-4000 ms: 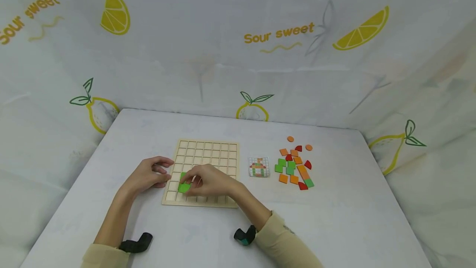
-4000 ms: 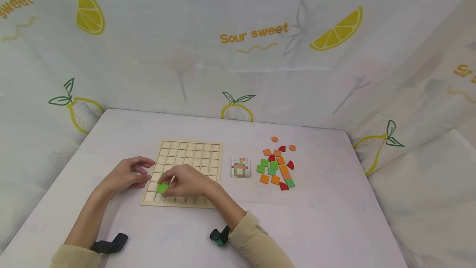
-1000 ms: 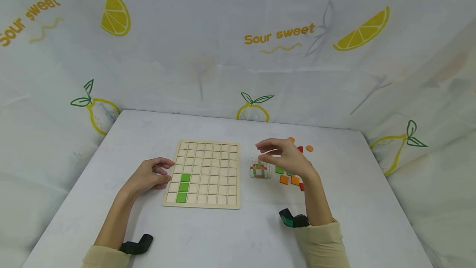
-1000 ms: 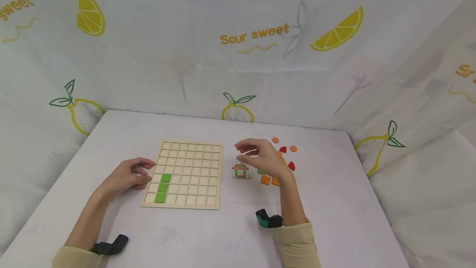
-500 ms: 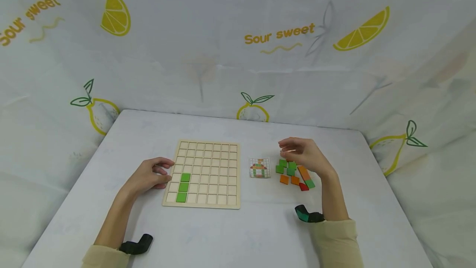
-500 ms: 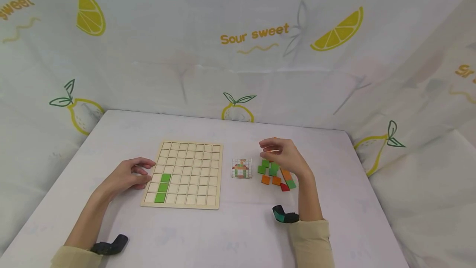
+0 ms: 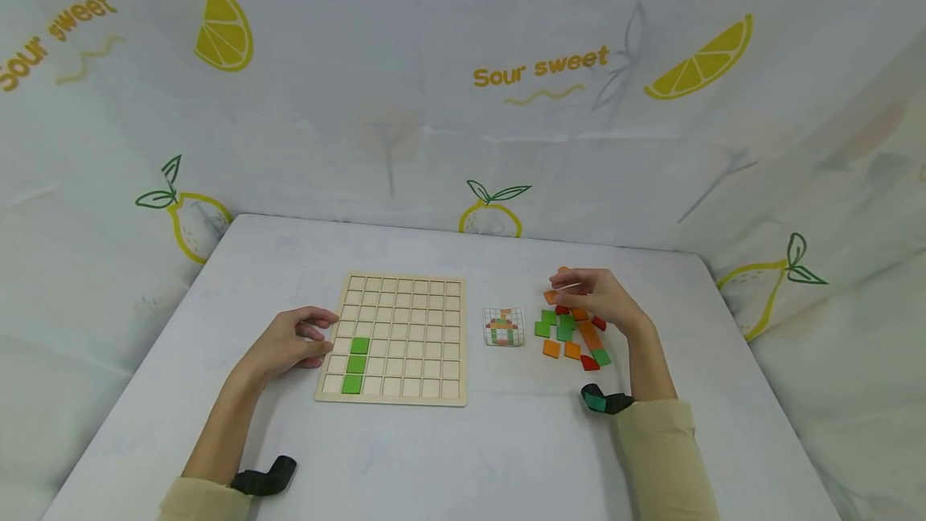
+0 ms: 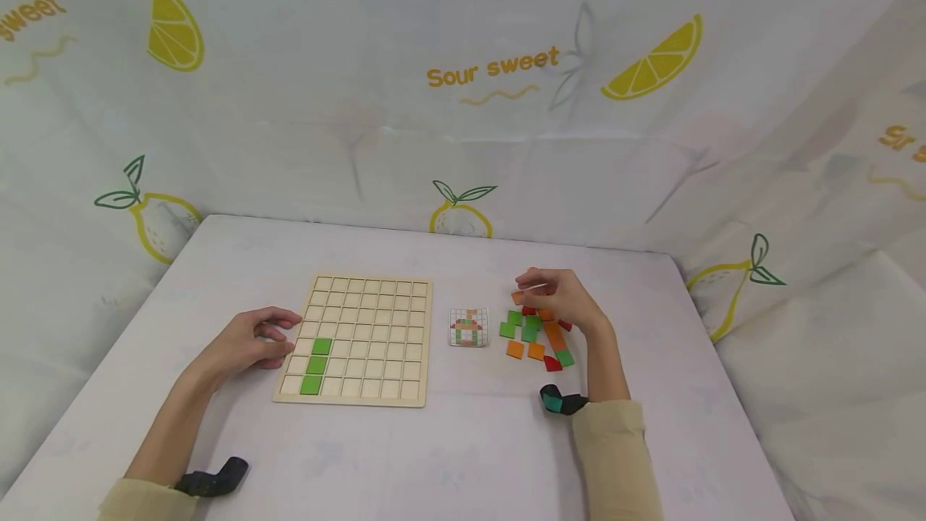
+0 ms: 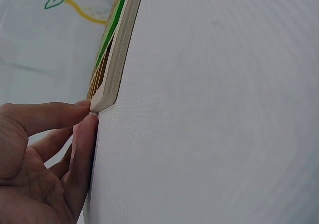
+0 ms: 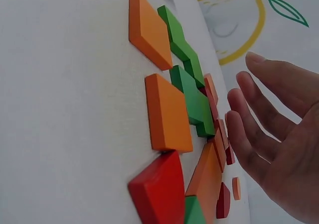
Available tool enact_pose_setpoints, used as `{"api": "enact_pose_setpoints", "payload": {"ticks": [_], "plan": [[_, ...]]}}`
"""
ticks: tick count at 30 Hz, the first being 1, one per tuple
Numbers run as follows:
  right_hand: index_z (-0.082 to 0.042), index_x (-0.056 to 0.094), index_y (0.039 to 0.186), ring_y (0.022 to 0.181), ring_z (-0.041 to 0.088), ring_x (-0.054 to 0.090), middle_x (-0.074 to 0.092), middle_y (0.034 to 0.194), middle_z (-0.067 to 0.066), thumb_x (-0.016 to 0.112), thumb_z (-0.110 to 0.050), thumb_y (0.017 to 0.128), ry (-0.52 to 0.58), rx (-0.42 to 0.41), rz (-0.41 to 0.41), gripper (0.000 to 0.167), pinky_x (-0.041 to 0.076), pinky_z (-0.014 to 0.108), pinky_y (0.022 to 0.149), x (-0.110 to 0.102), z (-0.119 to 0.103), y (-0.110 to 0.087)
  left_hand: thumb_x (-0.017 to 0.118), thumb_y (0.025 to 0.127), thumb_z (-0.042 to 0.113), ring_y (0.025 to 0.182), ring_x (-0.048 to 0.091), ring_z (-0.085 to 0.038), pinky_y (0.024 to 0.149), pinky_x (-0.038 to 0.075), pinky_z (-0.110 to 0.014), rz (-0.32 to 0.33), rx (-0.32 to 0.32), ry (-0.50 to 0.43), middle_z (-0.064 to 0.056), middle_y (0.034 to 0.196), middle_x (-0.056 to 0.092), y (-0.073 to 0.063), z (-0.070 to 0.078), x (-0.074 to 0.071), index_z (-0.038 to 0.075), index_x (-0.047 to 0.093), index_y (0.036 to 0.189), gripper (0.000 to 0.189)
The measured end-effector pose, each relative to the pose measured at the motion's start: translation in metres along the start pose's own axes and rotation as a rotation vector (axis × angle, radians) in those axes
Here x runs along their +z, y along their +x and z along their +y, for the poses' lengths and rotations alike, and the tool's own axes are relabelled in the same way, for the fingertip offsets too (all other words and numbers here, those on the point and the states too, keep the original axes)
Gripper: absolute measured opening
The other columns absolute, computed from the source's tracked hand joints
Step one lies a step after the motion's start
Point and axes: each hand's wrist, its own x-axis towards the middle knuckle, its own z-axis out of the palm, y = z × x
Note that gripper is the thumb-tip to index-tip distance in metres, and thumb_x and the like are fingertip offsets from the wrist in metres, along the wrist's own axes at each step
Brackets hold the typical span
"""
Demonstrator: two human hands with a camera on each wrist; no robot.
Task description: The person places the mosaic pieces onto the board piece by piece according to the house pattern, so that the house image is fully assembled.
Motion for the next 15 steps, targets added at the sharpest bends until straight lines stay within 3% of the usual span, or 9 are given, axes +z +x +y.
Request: {"api": "enact_pose_setpoints", "payload": {"ticks": [9,15], "plan": [[0.002,0.07,0.137,0.126,0.042,0.071,0.07,0.14,0.028,0.075,-0.012,0.102,0.013,0.027,-0.065,0.038,0.057,0.011,0.09,0.001,0.017,0.012,0.078,0.093,0.004,0.096,0.062,-0.019,0.071,0.067,-0.03,-0.002,0.001,0.001,-0.018,0.126,0.062,0.0,-0.001,0.001,-0.001,0.062,0.143,0.053],[0.003,0.071,0.135,0.108,0.028,0.071,0.074,0.131,0.026,0.076,-0.009,0.101,-0.016,0.028,-0.061,0.036,0.057,0.011,0.086,0.0,0.022,0.019,0.078,0.093,0.005,0.095,0.063,-0.019,0.07,0.067,-0.03,0.002,0.009,0.008,-0.019,0.125,0.063,0.001,-0.002,0.0,-0.001,0.062,0.144,0.053]]}}
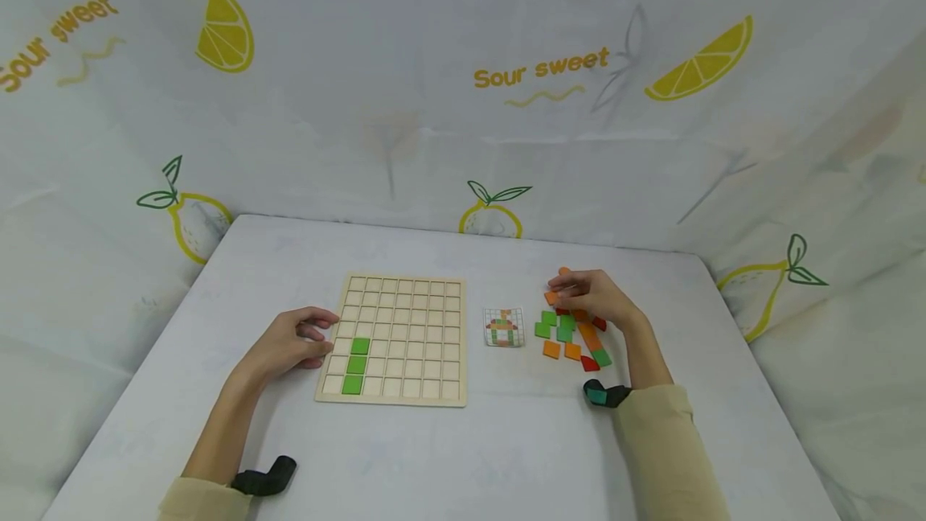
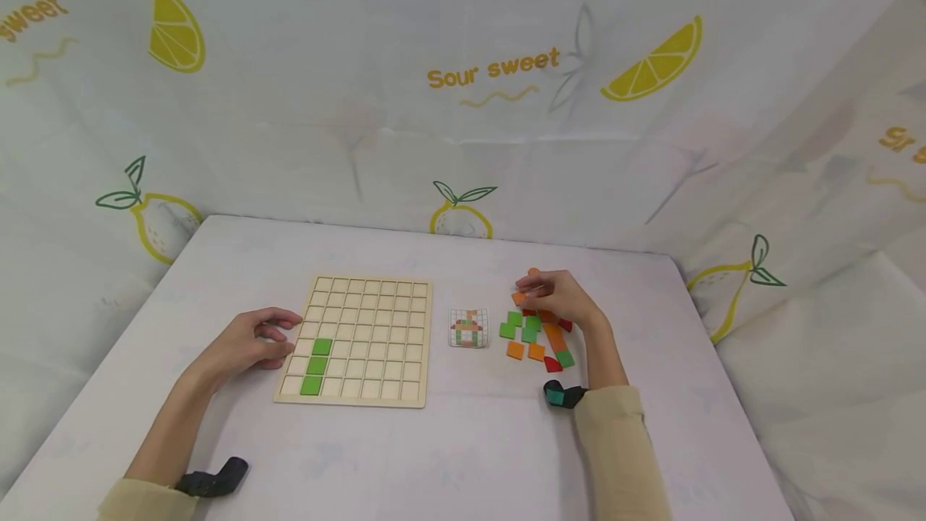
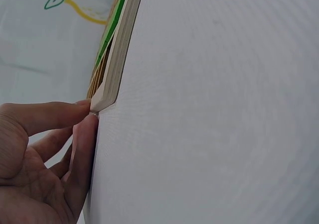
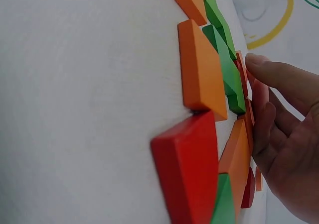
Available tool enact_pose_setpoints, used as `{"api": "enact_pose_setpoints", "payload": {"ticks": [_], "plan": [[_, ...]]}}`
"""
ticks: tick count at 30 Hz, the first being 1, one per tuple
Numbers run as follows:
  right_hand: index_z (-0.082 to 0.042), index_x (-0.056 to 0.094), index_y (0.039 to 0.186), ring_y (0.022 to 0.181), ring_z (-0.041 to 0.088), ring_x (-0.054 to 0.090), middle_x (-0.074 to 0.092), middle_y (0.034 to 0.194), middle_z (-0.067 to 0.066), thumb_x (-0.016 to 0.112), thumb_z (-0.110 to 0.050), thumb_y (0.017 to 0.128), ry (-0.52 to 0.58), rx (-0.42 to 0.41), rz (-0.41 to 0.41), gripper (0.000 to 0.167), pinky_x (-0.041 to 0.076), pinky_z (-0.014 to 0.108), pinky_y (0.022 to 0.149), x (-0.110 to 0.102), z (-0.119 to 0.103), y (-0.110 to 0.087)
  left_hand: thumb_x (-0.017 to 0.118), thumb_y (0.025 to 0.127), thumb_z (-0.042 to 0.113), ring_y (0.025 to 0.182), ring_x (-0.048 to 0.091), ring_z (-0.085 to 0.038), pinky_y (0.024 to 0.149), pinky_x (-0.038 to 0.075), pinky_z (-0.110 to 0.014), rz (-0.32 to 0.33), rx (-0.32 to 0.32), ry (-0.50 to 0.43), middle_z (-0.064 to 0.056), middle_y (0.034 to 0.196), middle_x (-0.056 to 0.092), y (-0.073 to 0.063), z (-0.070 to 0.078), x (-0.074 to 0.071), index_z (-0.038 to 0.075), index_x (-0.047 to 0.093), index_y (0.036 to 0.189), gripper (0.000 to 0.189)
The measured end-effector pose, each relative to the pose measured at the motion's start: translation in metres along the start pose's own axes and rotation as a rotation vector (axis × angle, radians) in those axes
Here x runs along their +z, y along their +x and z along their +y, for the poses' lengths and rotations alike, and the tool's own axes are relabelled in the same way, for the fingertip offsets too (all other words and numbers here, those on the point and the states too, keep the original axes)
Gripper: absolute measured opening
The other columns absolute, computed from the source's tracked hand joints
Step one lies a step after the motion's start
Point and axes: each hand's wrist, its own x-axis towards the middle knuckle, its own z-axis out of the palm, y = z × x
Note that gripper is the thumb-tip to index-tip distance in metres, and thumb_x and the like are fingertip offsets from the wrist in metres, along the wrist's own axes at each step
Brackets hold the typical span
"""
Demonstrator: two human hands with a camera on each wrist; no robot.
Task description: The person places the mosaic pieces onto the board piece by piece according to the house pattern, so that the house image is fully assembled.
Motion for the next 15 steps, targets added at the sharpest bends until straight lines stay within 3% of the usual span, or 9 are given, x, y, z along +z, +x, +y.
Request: {"api": "enact_pose_setpoints", "payload": {"ticks": [5,15], "plan": [[0.003,0.073,0.132,0.095,0.02,0.065,0.074,0.124,0.025,0.077,-0.007,0.099,-0.036,-0.015,0.009,0.035,0.056,0.013,0.08,-0.0001,0.0006,0.0047,0.078,0.093,0.004,0.095,0.063,-0.019,0.07,0.067,-0.029,0.001,-0.002,0.003,-0.019,0.125,0.063,0.0,0.0007,0.0001,-0.002,0.062,0.144,0.053],[0.004,0.074,0.131,0.092,0.022,0.061,0.075,0.118,0.025,0.08,-0.011,0.097,-0.051,-0.011,0.005,0.037,0.054,0.016,0.076,-0.0004,0.0012,0.0062,0.078,0.093,0.004,0.095,0.063,-0.02,0.07,0.067,-0.029,0.001,-0.004,0.004,-0.019,0.127,0.063,0.0007,0.0007,0.0007,-0.001,0.062,0.143,0.053]]}}
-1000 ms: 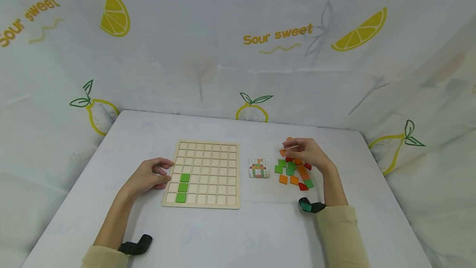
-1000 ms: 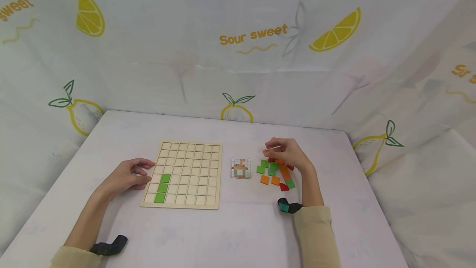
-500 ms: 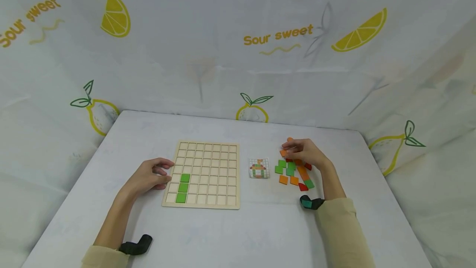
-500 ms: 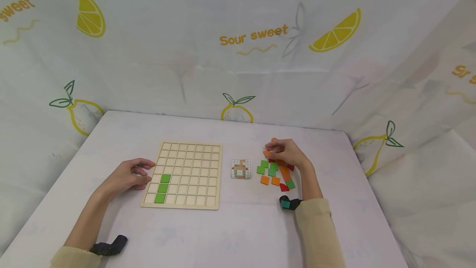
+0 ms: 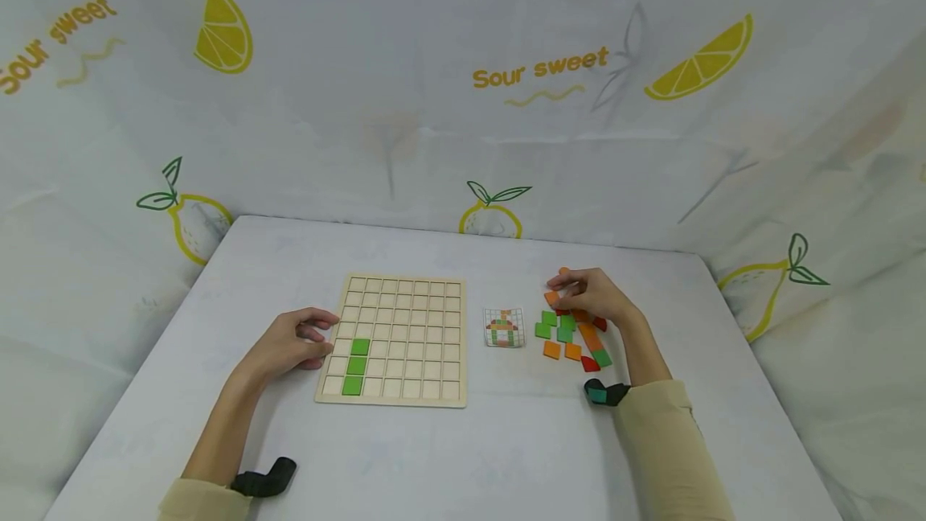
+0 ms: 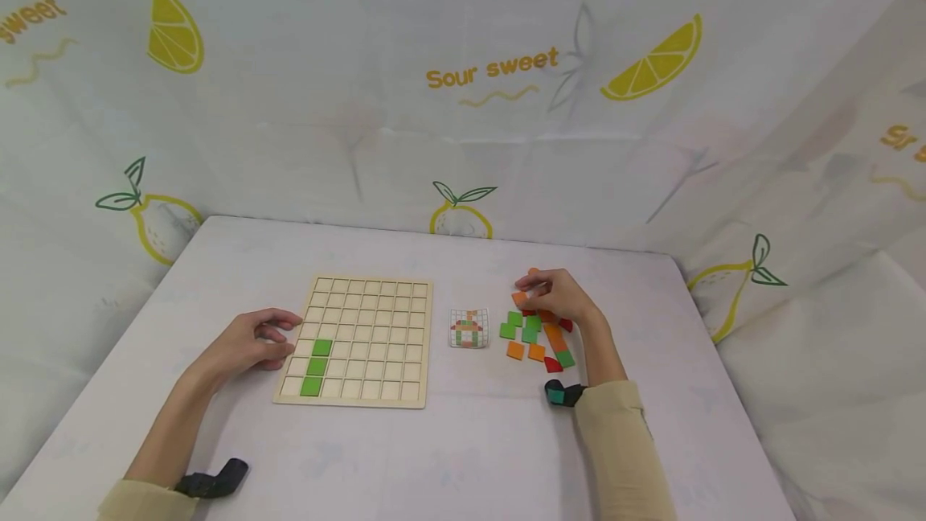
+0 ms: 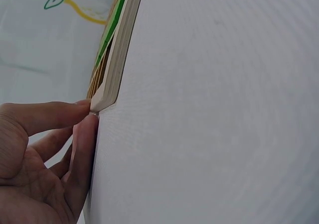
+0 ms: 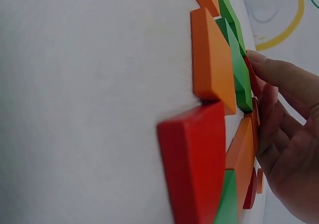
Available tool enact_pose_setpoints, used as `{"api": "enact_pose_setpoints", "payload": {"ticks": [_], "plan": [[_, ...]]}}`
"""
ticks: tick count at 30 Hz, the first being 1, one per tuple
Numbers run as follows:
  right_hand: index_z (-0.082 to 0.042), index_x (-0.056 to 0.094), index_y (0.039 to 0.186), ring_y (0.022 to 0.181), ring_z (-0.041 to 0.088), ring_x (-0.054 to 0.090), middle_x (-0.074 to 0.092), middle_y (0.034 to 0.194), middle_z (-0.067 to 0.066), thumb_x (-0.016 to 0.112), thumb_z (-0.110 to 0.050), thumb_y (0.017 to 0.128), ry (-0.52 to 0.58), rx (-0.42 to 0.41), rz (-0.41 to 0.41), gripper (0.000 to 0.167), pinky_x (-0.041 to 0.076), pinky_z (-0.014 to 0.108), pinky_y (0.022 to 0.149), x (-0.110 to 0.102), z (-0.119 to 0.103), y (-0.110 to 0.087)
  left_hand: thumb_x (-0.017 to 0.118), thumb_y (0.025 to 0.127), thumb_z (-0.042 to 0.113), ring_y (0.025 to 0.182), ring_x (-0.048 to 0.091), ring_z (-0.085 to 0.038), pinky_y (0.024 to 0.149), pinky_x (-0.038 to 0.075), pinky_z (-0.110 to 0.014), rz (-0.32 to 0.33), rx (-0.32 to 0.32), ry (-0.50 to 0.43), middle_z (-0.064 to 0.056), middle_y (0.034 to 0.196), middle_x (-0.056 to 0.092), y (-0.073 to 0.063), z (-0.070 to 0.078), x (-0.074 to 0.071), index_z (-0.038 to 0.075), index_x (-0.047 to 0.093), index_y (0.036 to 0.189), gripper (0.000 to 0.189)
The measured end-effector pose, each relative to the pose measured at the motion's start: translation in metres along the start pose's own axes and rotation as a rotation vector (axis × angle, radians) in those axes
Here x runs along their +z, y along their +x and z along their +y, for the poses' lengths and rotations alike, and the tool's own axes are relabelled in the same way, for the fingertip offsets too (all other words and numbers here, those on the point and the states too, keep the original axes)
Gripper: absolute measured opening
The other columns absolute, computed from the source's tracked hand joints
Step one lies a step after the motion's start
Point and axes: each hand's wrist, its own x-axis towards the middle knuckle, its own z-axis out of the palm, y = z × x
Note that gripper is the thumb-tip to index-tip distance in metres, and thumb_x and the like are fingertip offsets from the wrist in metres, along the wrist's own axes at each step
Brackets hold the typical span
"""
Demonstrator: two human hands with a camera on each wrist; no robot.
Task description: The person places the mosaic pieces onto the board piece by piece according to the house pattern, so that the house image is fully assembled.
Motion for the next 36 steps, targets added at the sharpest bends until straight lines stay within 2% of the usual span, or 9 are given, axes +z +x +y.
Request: {"api": "enact_pose_setpoints", "payload": {"ticks": [5,12,23,36], "plan": [[-0.001,0.077,0.128,0.091,0.022,0.06,0.075,0.111,0.018,0.083,-0.018,0.096,-0.037,0.032,0.014,0.036,0.053,0.019,0.077,0.0017,0.0,0.0019,0.078,0.093,0.004,0.097,0.062,-0.02,0.07,0.067,-0.03,-0.001,-0.004,-0.004,-0.02,0.129,0.061,0.0,0.0,-0.0006,-0.001,0.062,0.143,0.053],[-0.001,0.077,0.126,0.09,0.022,0.06,0.074,0.103,0.014,0.085,-0.021,0.096,-0.035,0.041,0.007,0.037,0.054,0.02,0.075,0.0024,0.0017,0.0039,0.078,0.092,0.003,0.097,0.062,-0.02,0.071,0.067,-0.029,-0.003,-0.003,-0.009,-0.02,0.129,0.061,-0.0007,0.0,0.0003,-0.002,0.063,0.142,0.052],[-0.002,0.079,0.122,0.087,0.02,0.063,0.078,0.106,0.015,0.085,-0.02,0.095,-0.05,0.056,-0.006,0.034,0.055,0.02,0.078,0.0009,0.0006,0.0046,0.078,0.093,0.005,0.098,0.062,-0.02,0.071,0.067,-0.03,-0.006,-0.002,-0.011,-0.02,0.131,0.061,-0.0003,0.0001,-0.0008,-0.001,0.062,0.143,0.053],[-0.002,0.081,0.118,0.084,0.021,0.06,0.078,0.103,0.014,0.087,-0.025,0.093,-0.084,-0.004,0.015,0.034,0.053,0.019,0.073,0.0029,-0.0019,0.0032,0.078,0.093,0.005,0.098,0.063,-0.019,0.071,0.067,-0.029,-0.001,-0.005,0.0,-0.02,0.13,0.062,-0.0002,0.0004,-0.0008,-0.001,0.062,0.143,0.053]]}}
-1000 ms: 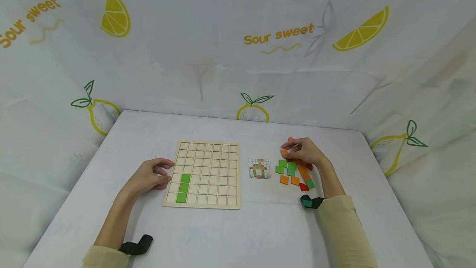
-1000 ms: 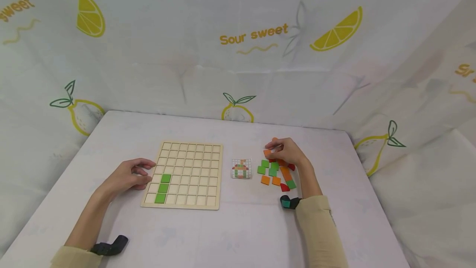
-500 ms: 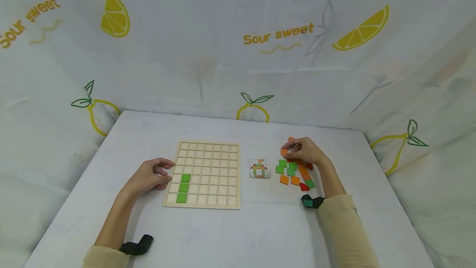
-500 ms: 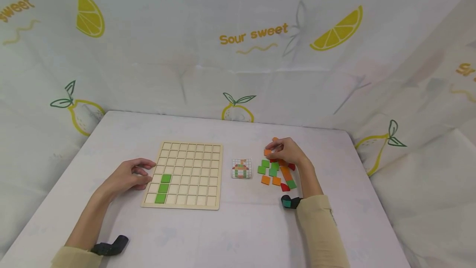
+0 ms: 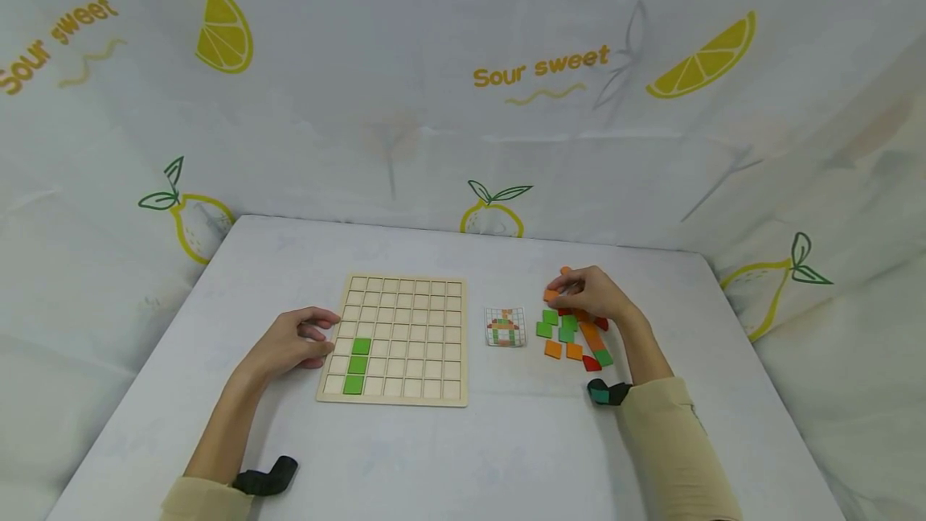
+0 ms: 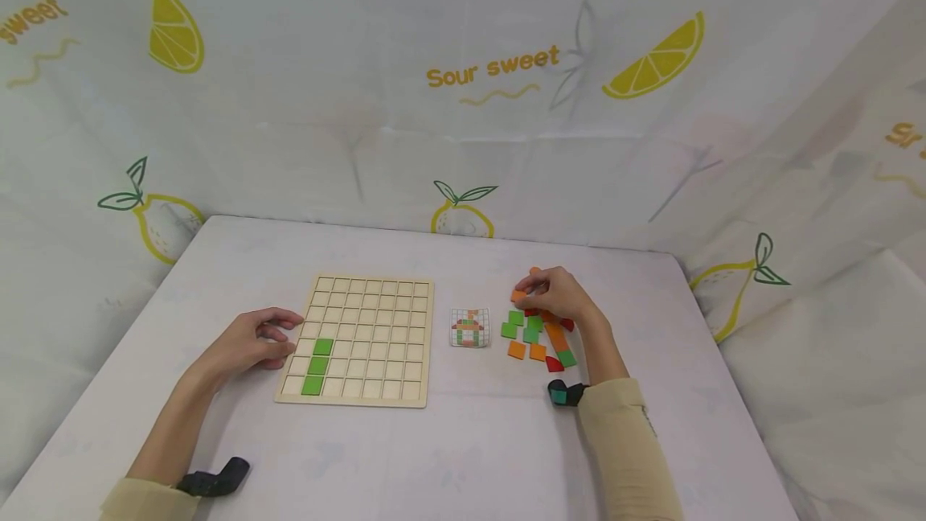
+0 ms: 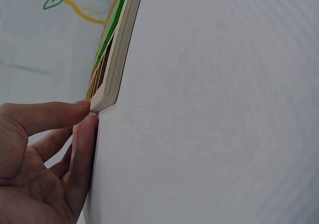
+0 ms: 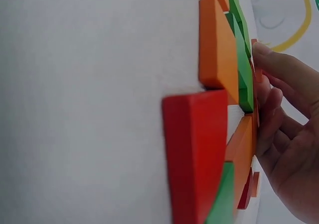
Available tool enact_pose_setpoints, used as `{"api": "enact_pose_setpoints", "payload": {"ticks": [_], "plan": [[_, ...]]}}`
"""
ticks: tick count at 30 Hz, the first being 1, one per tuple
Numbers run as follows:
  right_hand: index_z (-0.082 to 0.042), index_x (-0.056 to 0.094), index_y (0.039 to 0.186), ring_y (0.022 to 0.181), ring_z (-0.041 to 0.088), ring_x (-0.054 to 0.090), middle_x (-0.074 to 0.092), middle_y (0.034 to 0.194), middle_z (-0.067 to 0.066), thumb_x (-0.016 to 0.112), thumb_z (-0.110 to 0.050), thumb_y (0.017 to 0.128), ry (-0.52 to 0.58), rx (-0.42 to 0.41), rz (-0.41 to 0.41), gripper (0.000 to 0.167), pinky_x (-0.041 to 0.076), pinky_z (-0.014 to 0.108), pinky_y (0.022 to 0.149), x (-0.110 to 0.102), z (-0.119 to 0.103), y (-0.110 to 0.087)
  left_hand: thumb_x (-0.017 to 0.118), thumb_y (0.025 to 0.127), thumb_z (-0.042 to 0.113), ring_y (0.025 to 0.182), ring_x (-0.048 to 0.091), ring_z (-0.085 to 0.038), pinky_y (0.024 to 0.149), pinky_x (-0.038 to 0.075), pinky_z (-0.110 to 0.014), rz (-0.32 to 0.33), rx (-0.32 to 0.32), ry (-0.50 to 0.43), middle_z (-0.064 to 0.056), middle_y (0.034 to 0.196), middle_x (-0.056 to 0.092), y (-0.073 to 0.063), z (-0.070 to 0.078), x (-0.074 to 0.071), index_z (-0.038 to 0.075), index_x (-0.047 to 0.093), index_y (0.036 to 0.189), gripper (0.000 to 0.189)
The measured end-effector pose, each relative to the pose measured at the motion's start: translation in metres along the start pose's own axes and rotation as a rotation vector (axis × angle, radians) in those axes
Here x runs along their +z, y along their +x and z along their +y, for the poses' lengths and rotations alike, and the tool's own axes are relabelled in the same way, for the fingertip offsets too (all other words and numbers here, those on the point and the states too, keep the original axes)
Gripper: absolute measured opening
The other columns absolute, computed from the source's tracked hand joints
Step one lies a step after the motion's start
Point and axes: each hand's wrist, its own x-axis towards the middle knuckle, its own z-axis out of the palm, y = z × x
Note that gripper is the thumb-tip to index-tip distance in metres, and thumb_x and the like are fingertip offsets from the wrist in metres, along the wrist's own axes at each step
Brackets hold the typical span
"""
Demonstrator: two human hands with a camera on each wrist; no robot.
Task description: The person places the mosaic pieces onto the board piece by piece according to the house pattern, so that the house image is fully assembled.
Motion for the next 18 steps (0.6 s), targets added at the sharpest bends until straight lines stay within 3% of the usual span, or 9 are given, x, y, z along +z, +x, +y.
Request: {"api": "enact_pose_setpoints", "payload": {"ticks": [8,18], "plan": [[-0.002,0.08,0.119,0.083,0.021,0.061,0.077,0.102,0.016,0.085,-0.023,0.095,0.021,-0.015,0.031,0.033,0.054,0.019,0.068,-0.002,-0.004,-0.004,0.078,0.092,0.005,0.098,0.063,-0.02,0.071,0.067,-0.03,0.003,-0.001,0.004,-0.02,0.13,0.062,0.0,0.0,0.0,-0.002,0.062,0.143,0.053],[-0.008,0.081,0.118,0.088,0.024,0.062,0.075,0.112,0.016,0.085,-0.024,0.095,0.027,-0.058,0.082,0.028,0.055,0.023,0.065,-0.006,-0.027,-0.014,0.079,0.092,0.005,0.096,0.063,-0.02,0.071,0.067,-0.029,0.005,0.004,0.008,-0.019,0.128,0.062,0.0,0.0,0.001,-0.002,0.062,0.143,0.053]]}}
